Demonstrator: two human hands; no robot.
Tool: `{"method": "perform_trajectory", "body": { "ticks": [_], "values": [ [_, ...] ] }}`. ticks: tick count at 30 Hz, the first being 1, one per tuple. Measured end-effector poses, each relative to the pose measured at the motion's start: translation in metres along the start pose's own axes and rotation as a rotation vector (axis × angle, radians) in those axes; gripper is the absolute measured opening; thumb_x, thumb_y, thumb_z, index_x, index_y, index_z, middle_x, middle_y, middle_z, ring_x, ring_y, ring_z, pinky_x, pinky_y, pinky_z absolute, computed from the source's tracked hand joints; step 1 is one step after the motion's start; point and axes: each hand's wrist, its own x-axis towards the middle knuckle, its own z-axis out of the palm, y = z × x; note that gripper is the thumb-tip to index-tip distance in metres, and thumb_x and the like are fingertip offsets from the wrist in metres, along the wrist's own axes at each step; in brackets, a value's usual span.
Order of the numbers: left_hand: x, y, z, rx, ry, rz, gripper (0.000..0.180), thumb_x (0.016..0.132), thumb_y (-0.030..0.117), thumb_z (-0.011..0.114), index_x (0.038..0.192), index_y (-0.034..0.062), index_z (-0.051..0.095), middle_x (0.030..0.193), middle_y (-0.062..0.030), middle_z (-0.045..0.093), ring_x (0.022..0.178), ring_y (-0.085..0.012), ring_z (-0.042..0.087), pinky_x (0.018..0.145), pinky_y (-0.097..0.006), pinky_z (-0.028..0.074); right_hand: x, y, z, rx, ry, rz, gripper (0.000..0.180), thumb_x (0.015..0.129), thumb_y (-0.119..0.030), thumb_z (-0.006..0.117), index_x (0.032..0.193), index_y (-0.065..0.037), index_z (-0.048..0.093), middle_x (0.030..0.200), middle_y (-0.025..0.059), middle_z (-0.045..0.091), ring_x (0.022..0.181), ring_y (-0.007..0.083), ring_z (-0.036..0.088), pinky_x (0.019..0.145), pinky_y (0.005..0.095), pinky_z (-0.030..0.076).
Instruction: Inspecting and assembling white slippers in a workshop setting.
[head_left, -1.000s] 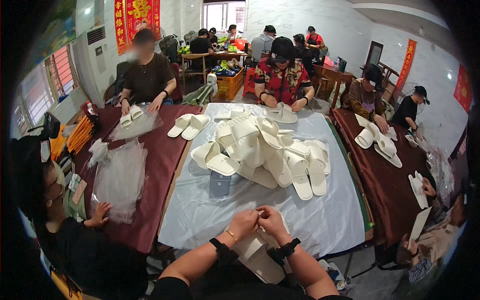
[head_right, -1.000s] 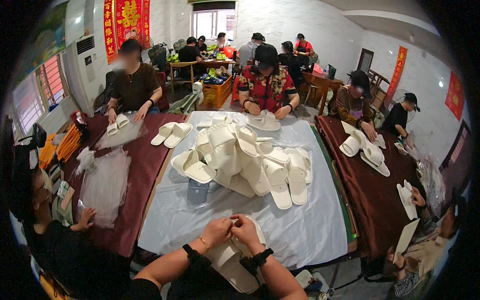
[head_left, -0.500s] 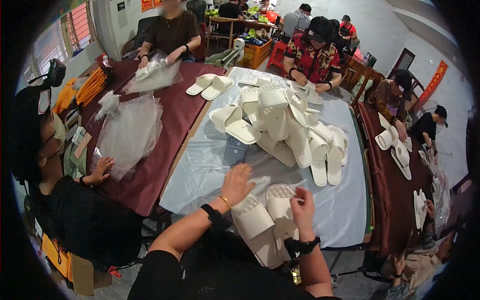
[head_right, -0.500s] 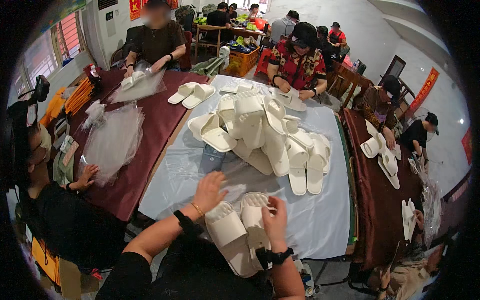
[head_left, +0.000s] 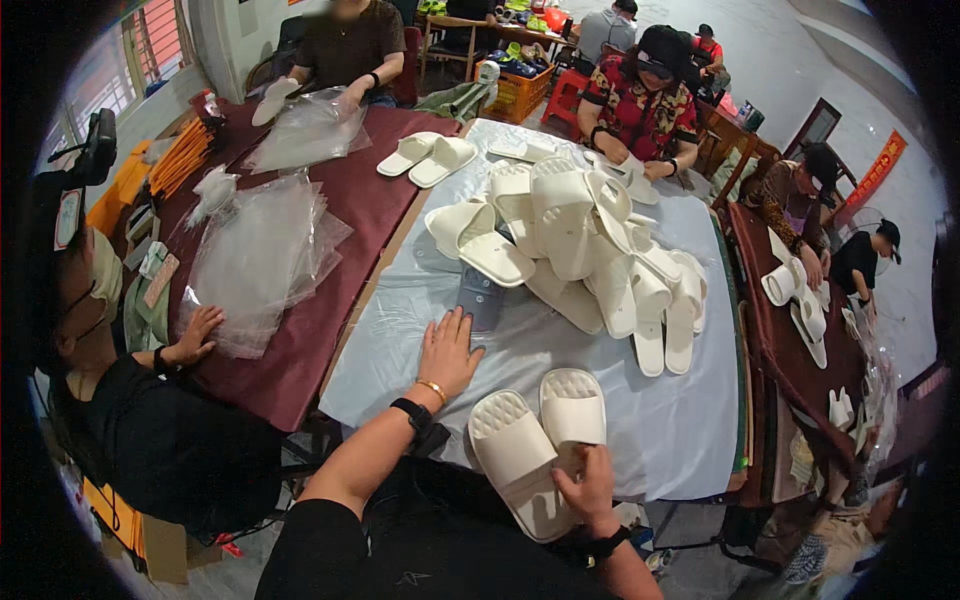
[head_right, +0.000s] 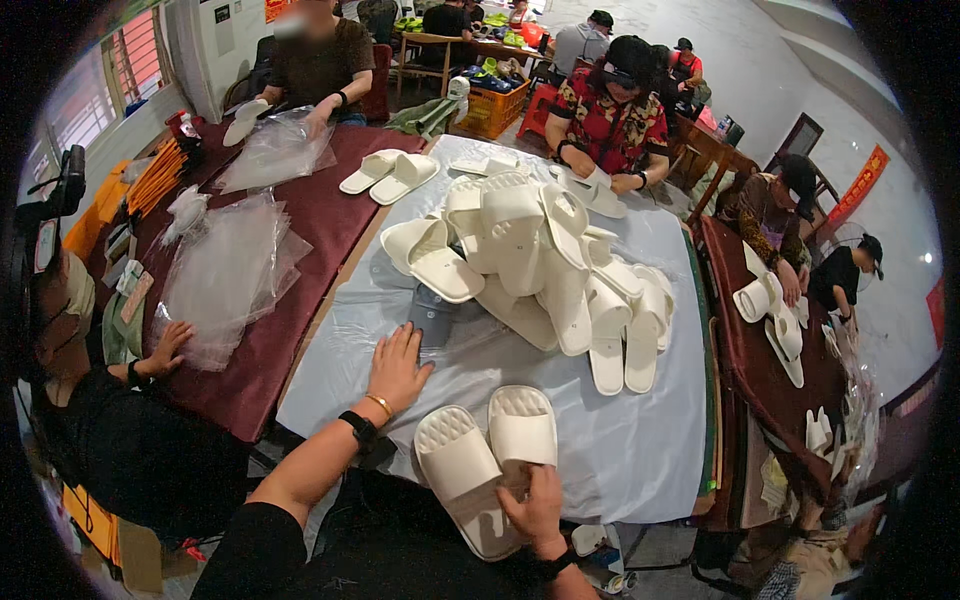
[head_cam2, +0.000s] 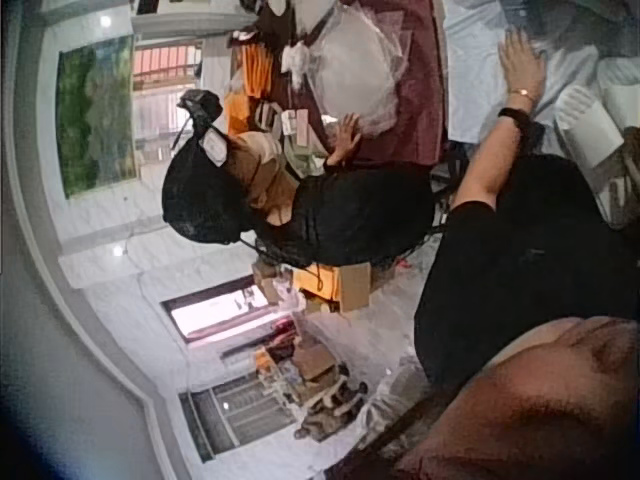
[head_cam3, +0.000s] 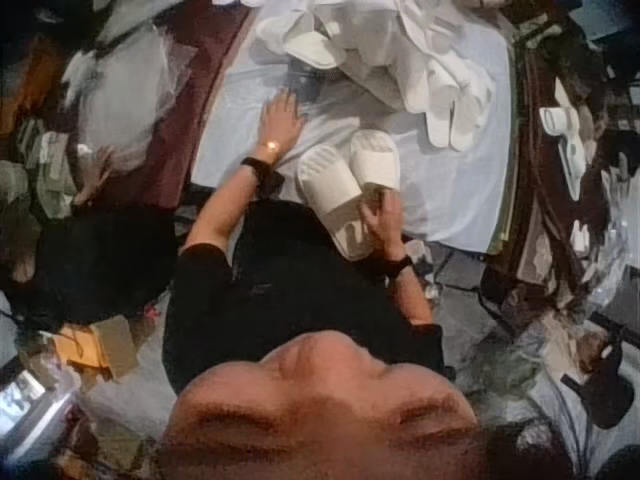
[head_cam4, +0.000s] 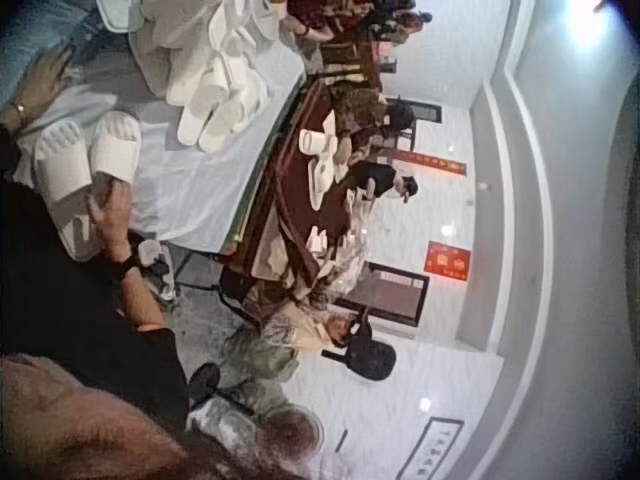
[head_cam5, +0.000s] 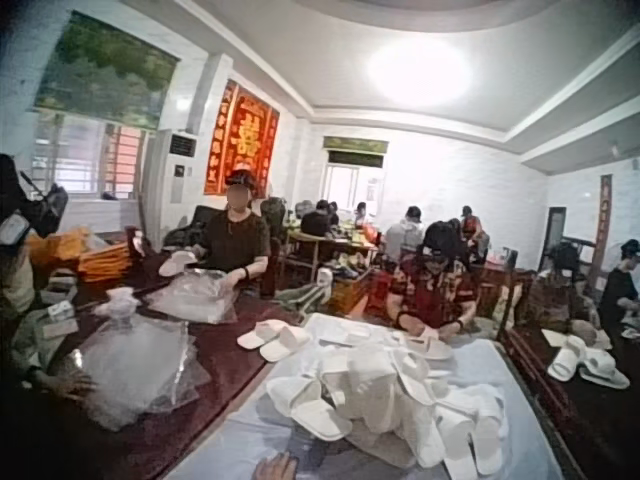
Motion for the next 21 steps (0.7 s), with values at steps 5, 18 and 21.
{"method": "perform_trajectory", "body": {
  "ticks": [5, 18, 21],
  "values": [
    [-0.006, 0.001, -0.006, -0.037, 0.051, -0.006, 0.062, 0.084, 0.033, 0.06, 0.134, 0.0015, 0.041, 0.14, -0.0175, 0.039, 0.127, -0.0315, 0.039, 0.109, -0.048, 0.023, 0.01, -0.016, 0.015, -0.249, -0.03, -0.056, 0.044, 0.063, -0.023, 0.074, 0.094, 0.001, 0.055, 0.089, 0.0189, 0.05, 0.084, 0.0388, 0.05, 0.07, 0.0464, 0.043],
    [-0.006, -0.001, -0.006, -0.026, 0.179, -0.078, 0.068, 0.075, 0.031, 0.07, 0.13, 0.0025, 0.043, 0.117, -0.0125, 0.052, 0.115, -0.0293, 0.045, 0.106, -0.053, 0.022, 0.014, -0.008, 0.022, -0.109, 0.048, -0.014, 0.019, 0.072, -0.016, 0.062, 0.089, -0.007, 0.065, 0.077, 0.014, 0.063, 0.072, 0.0341, 0.061, 0.063, 0.0409, 0.049],
    [-0.01, -0.003, -0.005, 0.009, 0.201, -0.101, 0.063, 0.074, 0.032, 0.07, 0.125, 0.0031, 0.047, 0.111, -0.0116, 0.053, 0.112, -0.0291, 0.045, 0.106, -0.053, 0.022, 0.02, 0.011, 0.0, -0.006, 0.078, 0.039, 0.017, 0.072, -0.012, 0.062, 0.087, -0.004, 0.064, 0.079, 0.017, 0.062, 0.072, 0.0364, 0.061, 0.062, 0.0412, 0.048]
  ]
}}
